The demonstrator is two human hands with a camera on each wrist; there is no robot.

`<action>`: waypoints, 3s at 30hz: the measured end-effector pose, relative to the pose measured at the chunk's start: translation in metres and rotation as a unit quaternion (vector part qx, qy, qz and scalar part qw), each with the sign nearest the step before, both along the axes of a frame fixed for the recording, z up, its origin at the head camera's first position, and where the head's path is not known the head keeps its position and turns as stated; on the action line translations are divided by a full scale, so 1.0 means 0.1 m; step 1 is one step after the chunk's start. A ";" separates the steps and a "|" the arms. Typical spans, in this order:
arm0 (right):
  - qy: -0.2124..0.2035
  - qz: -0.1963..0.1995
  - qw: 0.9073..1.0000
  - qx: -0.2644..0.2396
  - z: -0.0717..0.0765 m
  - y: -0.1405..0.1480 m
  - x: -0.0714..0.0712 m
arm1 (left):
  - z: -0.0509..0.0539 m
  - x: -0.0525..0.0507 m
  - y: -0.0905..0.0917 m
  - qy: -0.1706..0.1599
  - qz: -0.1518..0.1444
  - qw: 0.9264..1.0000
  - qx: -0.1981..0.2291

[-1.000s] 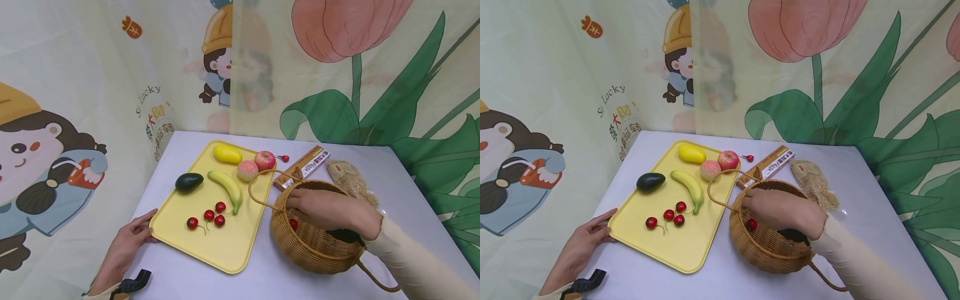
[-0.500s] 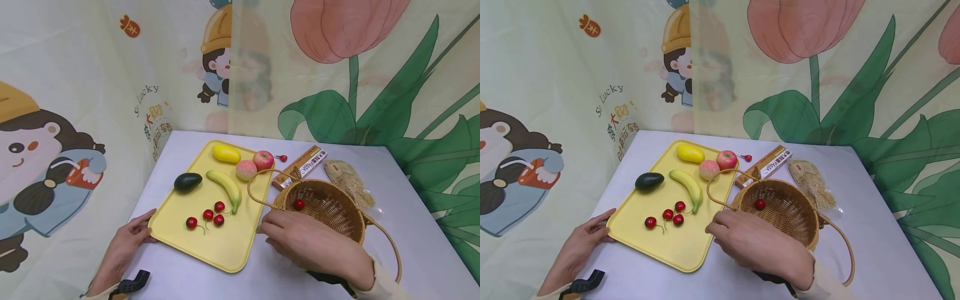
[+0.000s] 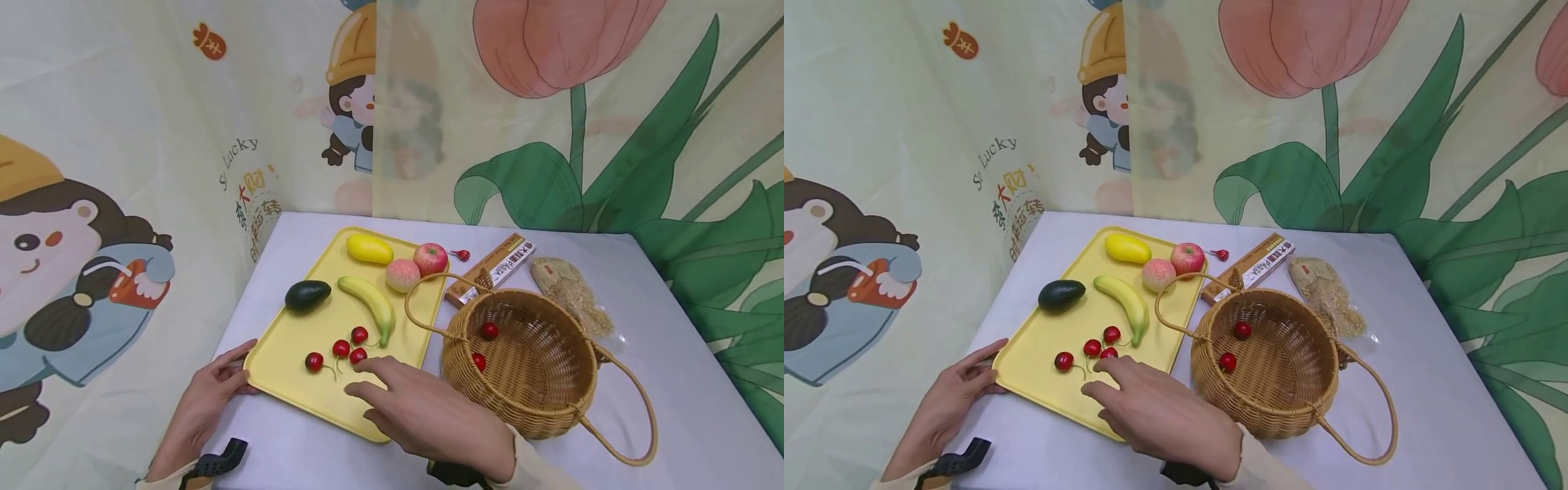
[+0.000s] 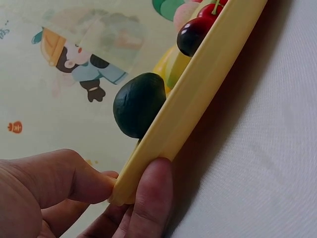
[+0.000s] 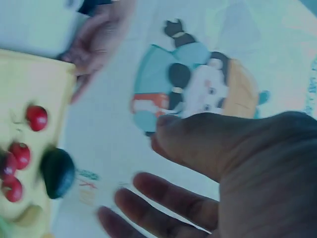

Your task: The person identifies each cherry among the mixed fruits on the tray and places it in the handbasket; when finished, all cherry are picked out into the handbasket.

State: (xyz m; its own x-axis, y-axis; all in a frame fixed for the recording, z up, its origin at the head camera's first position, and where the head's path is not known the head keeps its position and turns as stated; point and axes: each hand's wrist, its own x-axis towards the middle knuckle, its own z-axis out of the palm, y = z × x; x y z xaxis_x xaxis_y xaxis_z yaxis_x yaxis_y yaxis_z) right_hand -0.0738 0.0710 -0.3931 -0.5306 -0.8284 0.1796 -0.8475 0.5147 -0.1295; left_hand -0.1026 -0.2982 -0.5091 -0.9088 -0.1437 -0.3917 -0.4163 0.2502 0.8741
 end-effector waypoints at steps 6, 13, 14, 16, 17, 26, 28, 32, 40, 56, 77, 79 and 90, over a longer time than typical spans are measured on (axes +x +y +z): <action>0.029 -0.017 0.999 0.019 -0.32 -0.29 -0.18 | 0.04 -0.02 0.03 0.000 0.001 1.000 0.002; 0.033 -0.060 0.996 0.063 -0.56 -0.54 -0.39 | 0.04 -0.02 0.03 0.001 0.005 1.000 0.003; 0.035 -0.064 0.995 0.071 -0.58 -0.56 -0.42 | 0.04 -0.02 0.03 0.000 0.006 1.000 0.002; 0.046 -0.073 0.993 0.082 -0.61 -0.60 -0.47 | 0.04 -0.02 0.03 0.000 0.007 1.000 -0.002; 0.054 -0.075 0.992 0.084 -0.63 -0.62 -0.50 | 0.04 -0.02 0.02 0.000 0.007 1.000 -0.004; 0.082 -0.014 0.993 0.085 -0.63 -0.88 -0.60 | 0.06 -0.02 0.00 0.004 0.006 1.000 -0.001; 0.093 -0.007 0.991 0.092 -0.65 -0.94 -0.61 | 0.06 -0.03 0.00 0.006 0.003 1.000 0.008; 0.107 0.001 0.988 0.115 -0.68 -1.03 -0.62 | 0.05 -0.04 0.01 0.002 0.003 1.000 0.016; 0.132 0.008 0.980 0.147 -0.74 -1.14 -0.68 | 0.01 -0.01 0.00 -0.006 0.013 1.000 0.014; 0.103 0.041 0.986 0.126 -0.81 -1.16 -0.70 | 0.02 -0.02 0.02 -0.011 0.027 0.999 0.019; 0.114 0.057 0.985 0.114 -0.87 -1.14 -0.67 | 0.01 -0.01 0.04 -0.011 0.030 0.999 0.011; 0.115 0.058 0.985 0.112 -0.87 -1.14 -0.67 | 0.02 -0.01 0.04 -0.012 0.030 0.999 0.009; 0.109 0.061 0.987 0.099 -0.87 -1.14 -0.67 | 0.02 -0.02 0.07 -0.008 0.036 0.999 0.001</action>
State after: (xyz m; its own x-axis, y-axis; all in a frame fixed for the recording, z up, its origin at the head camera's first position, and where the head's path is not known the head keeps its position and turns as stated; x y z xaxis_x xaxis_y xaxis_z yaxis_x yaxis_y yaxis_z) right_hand -0.1404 -0.0428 -0.4805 -0.3910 -0.9141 0.1072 -0.9014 0.4039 0.1564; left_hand -0.1044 -0.2915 -0.5069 -0.8893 -0.2083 -0.4072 -0.4480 0.2171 0.8673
